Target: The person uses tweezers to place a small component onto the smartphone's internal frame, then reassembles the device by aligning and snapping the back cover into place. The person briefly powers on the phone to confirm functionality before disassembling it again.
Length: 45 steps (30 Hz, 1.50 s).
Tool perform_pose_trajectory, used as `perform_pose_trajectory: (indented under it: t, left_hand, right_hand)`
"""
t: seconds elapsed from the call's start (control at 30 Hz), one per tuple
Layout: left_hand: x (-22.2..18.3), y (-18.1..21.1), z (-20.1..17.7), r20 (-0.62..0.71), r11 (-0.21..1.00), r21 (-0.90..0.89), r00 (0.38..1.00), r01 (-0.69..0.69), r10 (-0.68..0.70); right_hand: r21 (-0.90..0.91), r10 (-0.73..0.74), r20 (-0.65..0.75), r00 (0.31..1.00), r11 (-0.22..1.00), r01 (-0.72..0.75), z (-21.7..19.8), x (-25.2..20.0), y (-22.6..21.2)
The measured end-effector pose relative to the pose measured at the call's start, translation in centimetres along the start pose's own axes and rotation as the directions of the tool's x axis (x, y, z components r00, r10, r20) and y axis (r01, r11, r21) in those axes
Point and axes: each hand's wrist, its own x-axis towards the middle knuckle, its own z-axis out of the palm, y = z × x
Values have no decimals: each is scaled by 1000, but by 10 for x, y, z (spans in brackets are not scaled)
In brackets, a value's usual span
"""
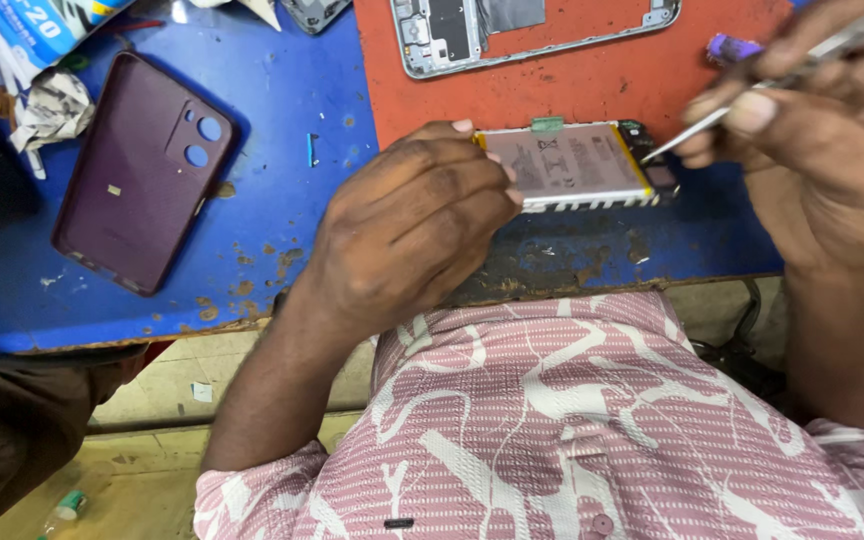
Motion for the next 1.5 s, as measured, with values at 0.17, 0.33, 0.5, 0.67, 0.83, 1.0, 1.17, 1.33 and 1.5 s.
perform_pose_trajectory:
  t: [0.17, 0.33, 0.5, 0.67, 0.83, 1.0, 1.17, 1.33, 1.5]
  left_hand:
    - [4, 6, 3, -53, 1000, 15, 999, 3, -2]
    - [2, 10, 6, -98, 999, 37, 995, 5, -1]
    - [-3, 10, 11, -125, 999, 33, 992, 26, -22]
    - [-6, 8, 15, -149, 1000, 8, 989, 29, -27]
    - [-8, 7, 16, -146, 999, 0, 988, 51, -50]
    - [-9, 6, 17, -143, 997, -16, 986, 79, -80]
    - [-9, 7, 17, -139, 995, -26, 985, 96, -99]
    - [-9, 7, 16, -139, 995, -22, 985, 97, -99]
    - [-10, 7, 16, -133, 995, -15, 986, 101, -102]
  right_hand:
    - [115, -80, -127, 989, 989, 95, 5, -30, 3]
    - [90, -124, -165, 978, 986, 140, 20, -45, 7]
    - [-31, -187, -226, 956, 982, 185, 44, -54, 13]
    - [-231, -324, -163, 932, 931, 284, 64, -58, 14]
    - [-218, -321, -141, 937, 933, 286, 83, -53, 13]
    - [-212, -295, -97, 951, 939, 270, 92, -44, 10]
    - [-267, -324, -42, 945, 915, 302, 96, -37, 10]
    - [-289, -343, -41, 938, 903, 317, 96, -39, 13]
    - [-335, -338, -31, 941, 890, 309, 95, -40, 14]
